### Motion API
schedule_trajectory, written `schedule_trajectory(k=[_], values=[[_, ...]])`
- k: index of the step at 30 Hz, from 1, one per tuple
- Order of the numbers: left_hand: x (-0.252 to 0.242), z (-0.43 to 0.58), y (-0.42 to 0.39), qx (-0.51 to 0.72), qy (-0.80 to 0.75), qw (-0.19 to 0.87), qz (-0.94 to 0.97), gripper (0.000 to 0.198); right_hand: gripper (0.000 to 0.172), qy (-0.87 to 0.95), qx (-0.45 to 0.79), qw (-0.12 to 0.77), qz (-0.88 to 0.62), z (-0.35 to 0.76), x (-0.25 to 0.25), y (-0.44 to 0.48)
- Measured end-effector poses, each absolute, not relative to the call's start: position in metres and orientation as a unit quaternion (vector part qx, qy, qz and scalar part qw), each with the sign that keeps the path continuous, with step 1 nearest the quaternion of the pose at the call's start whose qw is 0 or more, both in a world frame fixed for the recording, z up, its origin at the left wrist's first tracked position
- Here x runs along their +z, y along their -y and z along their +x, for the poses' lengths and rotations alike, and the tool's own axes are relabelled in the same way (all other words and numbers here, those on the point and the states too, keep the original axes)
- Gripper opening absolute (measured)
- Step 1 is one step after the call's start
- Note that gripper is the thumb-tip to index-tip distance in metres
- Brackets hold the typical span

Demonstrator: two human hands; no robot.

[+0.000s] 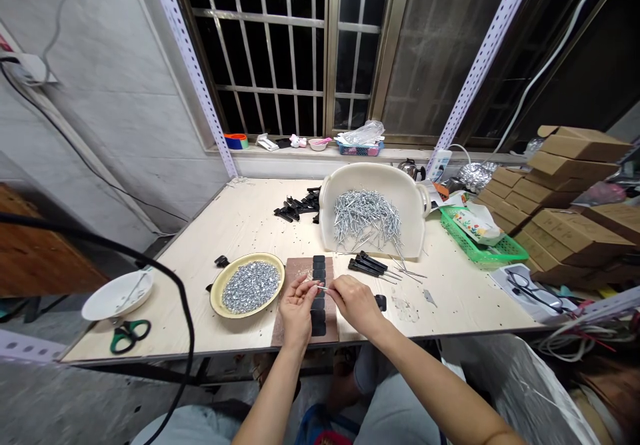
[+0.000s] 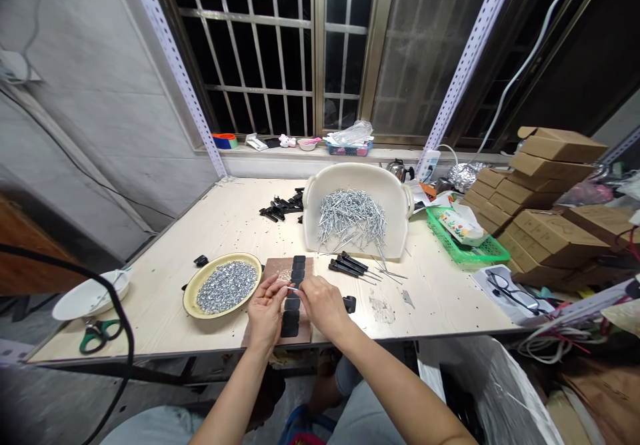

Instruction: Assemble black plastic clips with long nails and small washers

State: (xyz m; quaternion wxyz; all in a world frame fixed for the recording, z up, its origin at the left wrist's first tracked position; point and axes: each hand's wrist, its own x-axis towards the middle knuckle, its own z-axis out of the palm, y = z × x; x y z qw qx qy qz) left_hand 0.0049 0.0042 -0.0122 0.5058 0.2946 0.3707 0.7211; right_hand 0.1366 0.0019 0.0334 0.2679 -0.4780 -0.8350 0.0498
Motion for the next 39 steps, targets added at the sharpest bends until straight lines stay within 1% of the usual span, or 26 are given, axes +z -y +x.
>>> schedule_trajectory(k=[3,7,10,15,18,20,22,24,26,27,29,31,33,34,36,39], values=[[-0.008,0.003,-0.002,0.715,-0.373,0.493,0.325,0.038,0.021,0.839,0.078,0.275,-0.463,0.14,0.037,-0.001],[-0.006,0.0,0.001,0.696,-0.373,0.488,0.372,0.039,0.019,0.834,0.142,0.296,-0.443,0.144,0.041,-0.003],[-0.006,-0.002,0.002,0.677,-0.376,0.486,0.406,0.038,0.023,0.835,0.169,0.295,-0.432,0.147,0.043,-0.003],[-0.013,-0.005,0.0,0.672,-0.395,0.481,0.401,0.037,0.014,0.833,0.217,0.309,-0.403,0.153,0.041,0.001],[-0.021,-0.005,-0.002,0.65,-0.417,0.483,0.413,0.044,0.011,0.838,0.208,0.298,-0.408,0.154,0.03,-0.014],[-0.026,-0.005,-0.004,0.635,-0.444,0.473,0.419,0.053,0.01,0.83,0.202,0.277,-0.439,0.151,0.019,-0.036],[-0.03,-0.005,-0.004,0.629,-0.48,0.45,0.413,0.058,0.009,0.816,0.199,0.255,-0.479,0.147,0.009,-0.063],[-0.032,-0.009,-0.003,0.623,-0.507,0.433,0.41,0.056,0.012,0.806,0.199,0.241,-0.503,0.144,0.001,-0.085],[-0.031,-0.017,-0.001,0.616,-0.519,0.425,0.412,0.052,0.015,0.813,0.211,0.232,-0.49,0.143,-0.006,-0.093],[-0.03,-0.022,0.001,0.615,-0.524,0.421,0.412,0.05,0.013,0.824,0.222,0.221,-0.473,0.144,-0.009,-0.092],[-0.027,-0.032,0.003,0.616,-0.539,0.405,0.407,0.047,0.003,0.852,0.256,0.186,-0.418,0.146,-0.015,-0.083],[-0.023,-0.04,0.005,0.621,-0.555,0.384,0.4,0.045,0.008,0.869,0.285,0.159,-0.372,0.147,-0.019,-0.077],[-0.018,-0.042,0.006,0.618,-0.558,0.376,0.405,0.043,0.005,0.865,0.288,0.167,-0.376,0.145,-0.019,-0.079],[-0.016,-0.042,0.006,0.615,-0.555,0.379,0.413,0.042,0.007,0.857,0.281,0.181,-0.393,0.143,-0.019,-0.082],[-0.012,-0.043,0.007,0.61,-0.546,0.386,0.425,0.042,0.017,0.842,0.267,0.203,-0.422,0.14,-0.018,-0.088],[-0.009,-0.052,0.009,0.611,-0.57,0.365,0.41,0.041,0.015,0.849,0.283,0.19,-0.404,0.138,-0.022,-0.084]])
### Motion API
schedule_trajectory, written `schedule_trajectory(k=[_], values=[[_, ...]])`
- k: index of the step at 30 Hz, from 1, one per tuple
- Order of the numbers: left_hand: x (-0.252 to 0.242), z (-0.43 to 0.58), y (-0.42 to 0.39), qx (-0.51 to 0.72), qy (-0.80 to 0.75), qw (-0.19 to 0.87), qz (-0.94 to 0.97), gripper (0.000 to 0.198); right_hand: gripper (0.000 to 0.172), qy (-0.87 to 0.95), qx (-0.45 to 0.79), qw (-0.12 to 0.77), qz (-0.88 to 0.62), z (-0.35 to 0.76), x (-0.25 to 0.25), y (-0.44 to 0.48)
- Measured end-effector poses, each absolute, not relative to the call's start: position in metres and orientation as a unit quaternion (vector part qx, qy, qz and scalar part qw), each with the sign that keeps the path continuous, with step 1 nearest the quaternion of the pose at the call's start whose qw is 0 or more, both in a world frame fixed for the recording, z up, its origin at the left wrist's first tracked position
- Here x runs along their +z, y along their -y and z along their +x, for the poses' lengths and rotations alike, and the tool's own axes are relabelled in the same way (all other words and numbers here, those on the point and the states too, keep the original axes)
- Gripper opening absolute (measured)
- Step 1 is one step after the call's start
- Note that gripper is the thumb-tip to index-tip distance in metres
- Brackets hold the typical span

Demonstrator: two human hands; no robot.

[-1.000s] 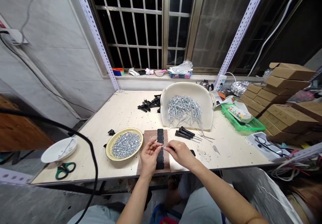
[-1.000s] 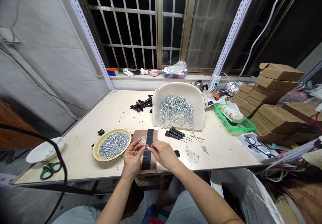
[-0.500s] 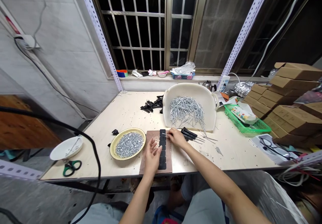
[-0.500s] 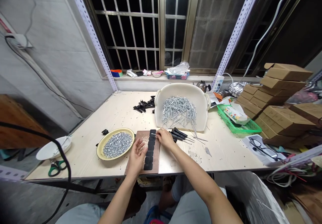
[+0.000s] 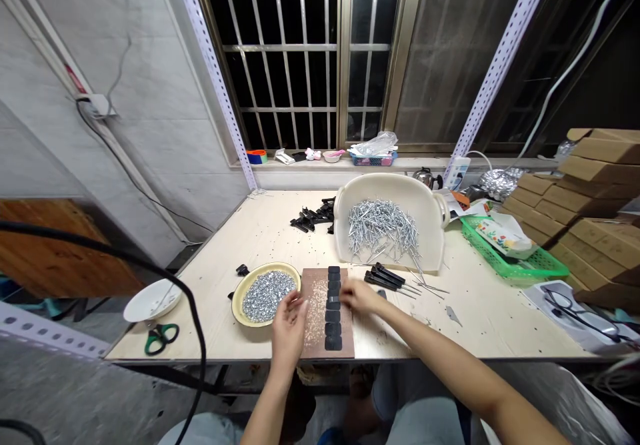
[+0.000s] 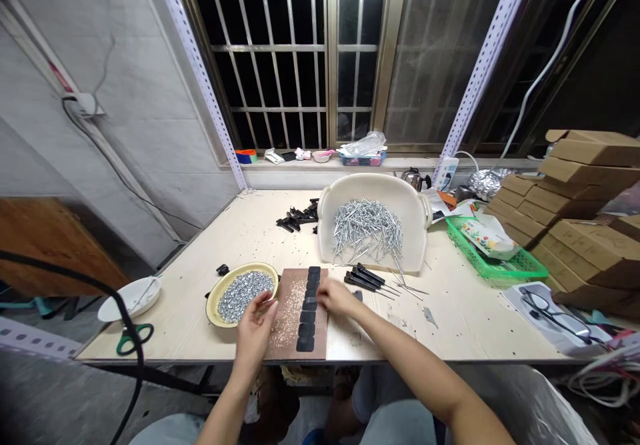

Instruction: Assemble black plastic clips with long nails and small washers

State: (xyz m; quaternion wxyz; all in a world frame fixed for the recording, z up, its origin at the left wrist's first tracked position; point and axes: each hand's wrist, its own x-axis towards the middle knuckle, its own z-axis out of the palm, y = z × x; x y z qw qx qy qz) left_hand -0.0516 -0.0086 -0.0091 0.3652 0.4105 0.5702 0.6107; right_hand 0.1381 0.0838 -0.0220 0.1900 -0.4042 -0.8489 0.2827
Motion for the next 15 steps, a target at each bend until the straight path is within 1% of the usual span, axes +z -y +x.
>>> schedule_trajectory(k=[3,7,9,10,12,14,15], values=[[-0.007,-0.06,0.01,0.61,-0.6,0.336,0.394,0.04,0.012,0.844,0.307,0.188,-0.399,0.139,-0.028,-0.078],[-0.003,-0.06,0.012,0.586,-0.581,0.351,0.442,0.04,0.018,0.812,0.298,0.225,-0.449,0.14,-0.028,-0.085],[-0.003,-0.064,0.012,0.571,-0.601,0.33,0.451,0.039,0.013,0.816,0.315,0.211,-0.437,0.142,-0.028,-0.086],[-0.004,-0.069,0.01,0.564,-0.619,0.31,0.449,0.038,0.008,0.821,0.328,0.198,-0.422,0.143,-0.029,-0.085],[-0.008,-0.082,0.003,0.54,-0.655,0.258,0.46,0.037,0.005,0.827,0.345,0.184,-0.404,0.143,-0.031,-0.081],[-0.011,-0.097,-0.01,0.476,-0.686,0.188,0.517,0.035,0.009,0.823,0.344,0.191,-0.41,0.141,-0.031,-0.078],[-0.012,-0.104,-0.018,0.418,-0.706,0.14,0.554,0.034,0.012,0.82,0.344,0.195,-0.415,0.14,-0.03,-0.077]])
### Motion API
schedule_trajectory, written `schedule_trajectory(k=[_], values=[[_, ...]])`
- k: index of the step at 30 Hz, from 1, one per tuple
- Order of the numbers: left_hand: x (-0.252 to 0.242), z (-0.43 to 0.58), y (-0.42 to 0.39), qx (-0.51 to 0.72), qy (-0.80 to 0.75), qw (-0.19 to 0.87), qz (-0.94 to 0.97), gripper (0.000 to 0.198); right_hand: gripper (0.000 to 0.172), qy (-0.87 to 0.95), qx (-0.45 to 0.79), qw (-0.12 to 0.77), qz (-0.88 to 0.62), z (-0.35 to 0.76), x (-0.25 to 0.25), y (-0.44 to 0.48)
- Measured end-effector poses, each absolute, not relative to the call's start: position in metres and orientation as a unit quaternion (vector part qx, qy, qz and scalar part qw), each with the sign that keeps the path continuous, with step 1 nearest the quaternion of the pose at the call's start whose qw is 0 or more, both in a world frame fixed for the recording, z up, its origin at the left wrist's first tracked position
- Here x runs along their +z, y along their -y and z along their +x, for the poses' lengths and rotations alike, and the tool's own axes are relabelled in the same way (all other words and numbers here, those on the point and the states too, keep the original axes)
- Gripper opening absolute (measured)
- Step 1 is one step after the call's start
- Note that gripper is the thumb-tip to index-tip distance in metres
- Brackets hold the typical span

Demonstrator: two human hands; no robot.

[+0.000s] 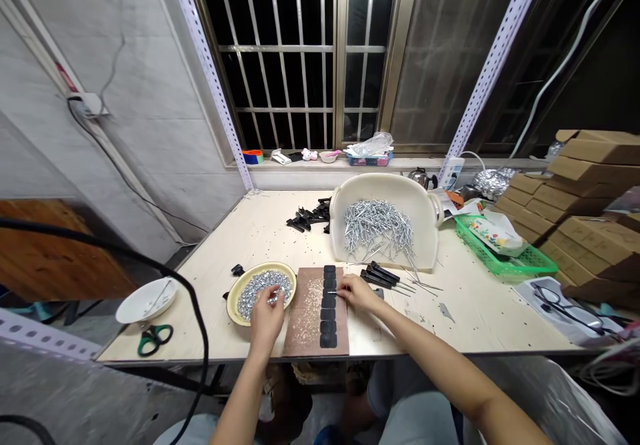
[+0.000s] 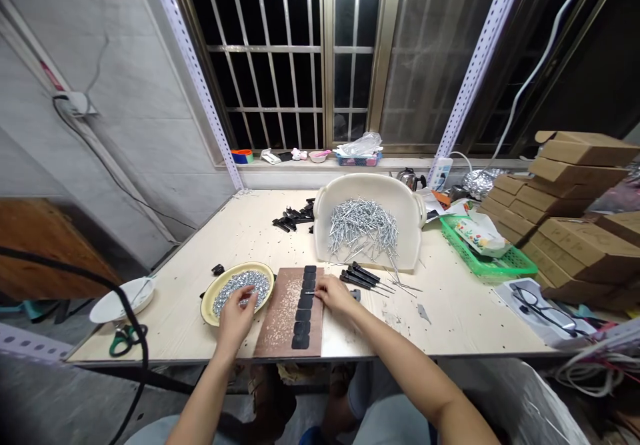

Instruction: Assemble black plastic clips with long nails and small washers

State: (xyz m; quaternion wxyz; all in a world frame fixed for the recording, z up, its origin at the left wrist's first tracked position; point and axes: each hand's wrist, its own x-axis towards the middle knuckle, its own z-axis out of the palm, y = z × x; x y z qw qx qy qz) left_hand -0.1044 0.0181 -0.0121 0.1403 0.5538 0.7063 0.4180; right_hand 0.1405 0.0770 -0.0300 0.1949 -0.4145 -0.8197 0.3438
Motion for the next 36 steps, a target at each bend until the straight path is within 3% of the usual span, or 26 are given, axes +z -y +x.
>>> schedule_trajectory(k=[3,5,8,12,15,20,23,29,36], values=[[-0.014,-0.123,-0.042,0.208,-0.764,0.017,0.61,0.029,0.007,0.825,0.381,0.16,-0.387,0.149,-0.023,-0.065],[-0.016,-0.131,-0.054,0.143,-0.776,0.004,0.615,0.023,0.006,0.82,0.435,0.117,-0.353,0.174,-0.018,-0.045],[-0.02,-0.136,-0.064,0.132,-0.775,0.014,0.618,0.019,0.014,0.766,0.515,0.077,-0.377,0.246,-0.012,0.005],[-0.025,-0.136,-0.065,0.134,-0.777,0.014,0.615,0.025,0.009,0.665,0.544,-0.041,-0.51,0.356,-0.012,0.076],[-0.023,-0.134,-0.064,0.16,-0.776,-0.004,0.609,0.029,0.012,0.633,0.483,-0.077,-0.6,0.39,-0.013,0.092],[-0.01,-0.126,-0.056,0.266,-0.791,0.007,0.552,0.033,0.02,0.716,0.23,0.096,-0.652,0.347,-0.004,0.025],[-0.003,-0.122,-0.048,0.349,-0.784,0.05,0.511,0.028,0.022,0.711,0.111,0.097,-0.687,0.305,0.004,-0.03],[0.0,-0.11,-0.033,0.498,-0.714,0.195,0.452,0.026,0.021,0.758,0.104,0.068,-0.64,0.23,-0.004,-0.081],[-0.01,-0.094,-0.024,0.603,-0.624,0.295,0.4,0.033,0.028,0.805,0.128,0.005,-0.579,0.222,-0.017,-0.032]])
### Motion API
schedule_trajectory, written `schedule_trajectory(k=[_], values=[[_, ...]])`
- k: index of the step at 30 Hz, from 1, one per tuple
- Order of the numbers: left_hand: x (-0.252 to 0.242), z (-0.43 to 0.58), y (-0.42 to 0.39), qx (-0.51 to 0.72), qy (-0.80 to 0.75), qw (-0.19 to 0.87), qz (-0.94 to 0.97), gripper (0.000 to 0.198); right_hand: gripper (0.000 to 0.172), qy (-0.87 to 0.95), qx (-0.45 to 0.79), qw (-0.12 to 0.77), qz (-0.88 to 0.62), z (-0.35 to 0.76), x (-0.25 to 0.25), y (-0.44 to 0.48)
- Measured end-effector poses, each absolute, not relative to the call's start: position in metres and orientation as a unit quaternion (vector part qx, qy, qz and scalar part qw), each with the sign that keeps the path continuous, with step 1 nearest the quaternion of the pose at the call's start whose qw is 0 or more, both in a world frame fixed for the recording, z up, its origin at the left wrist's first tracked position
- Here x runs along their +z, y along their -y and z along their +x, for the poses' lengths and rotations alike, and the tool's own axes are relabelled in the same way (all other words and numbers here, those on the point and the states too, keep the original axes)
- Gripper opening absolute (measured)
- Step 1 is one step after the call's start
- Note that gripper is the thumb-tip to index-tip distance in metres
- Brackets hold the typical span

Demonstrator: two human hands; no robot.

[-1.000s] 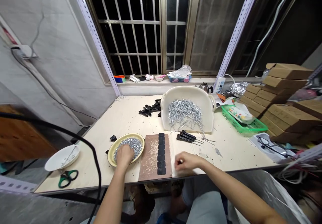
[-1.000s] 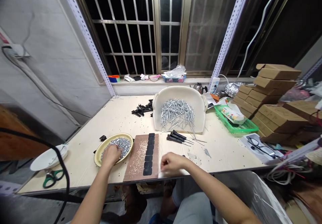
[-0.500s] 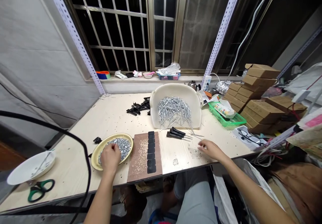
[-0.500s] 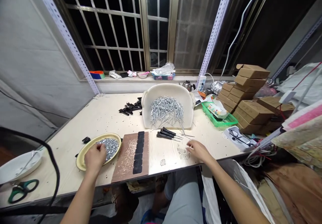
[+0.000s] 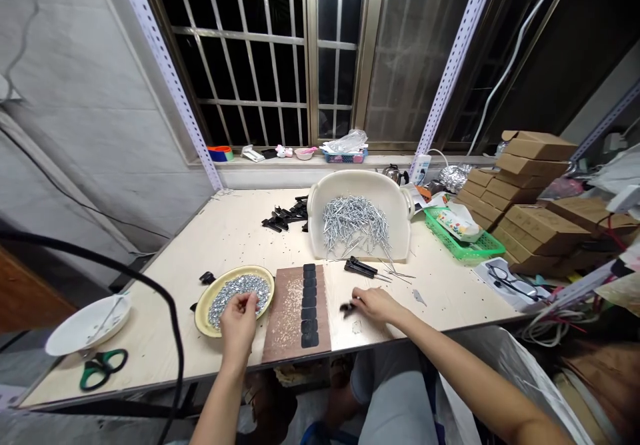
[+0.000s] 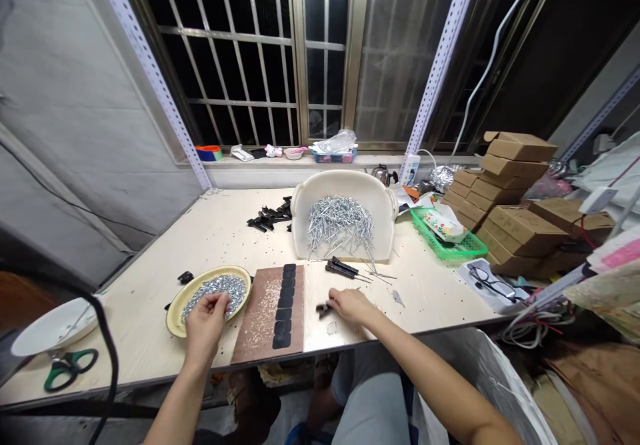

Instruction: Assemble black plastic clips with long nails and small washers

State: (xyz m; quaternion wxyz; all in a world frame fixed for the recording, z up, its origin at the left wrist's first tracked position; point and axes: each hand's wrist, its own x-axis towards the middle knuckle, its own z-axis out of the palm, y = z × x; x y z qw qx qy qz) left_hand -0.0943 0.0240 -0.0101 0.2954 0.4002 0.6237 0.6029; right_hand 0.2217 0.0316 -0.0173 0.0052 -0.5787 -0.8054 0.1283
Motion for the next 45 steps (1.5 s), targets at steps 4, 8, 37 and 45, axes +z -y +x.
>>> schedule_trajectory(k=[4,8,37,45], values=[[-0.014,-0.074,-0.02,0.622,-0.582,0.372,0.369,0.032,0.039,0.747,0.073,-0.025,-0.661,0.237,-0.021,-0.006],[-0.01,-0.044,-0.013,0.608,-0.54,0.457,0.36,0.029,0.033,0.693,0.074,-0.023,-0.717,0.233,-0.022,-0.006],[-0.014,0.009,0.018,0.691,-0.338,0.604,0.207,0.046,0.023,0.884,0.02,0.18,-0.431,0.149,0.047,0.01],[-0.01,0.006,0.02,0.7,-0.329,0.585,0.245,0.05,0.02,0.88,0.03,0.205,-0.428,0.147,0.05,0.015]])
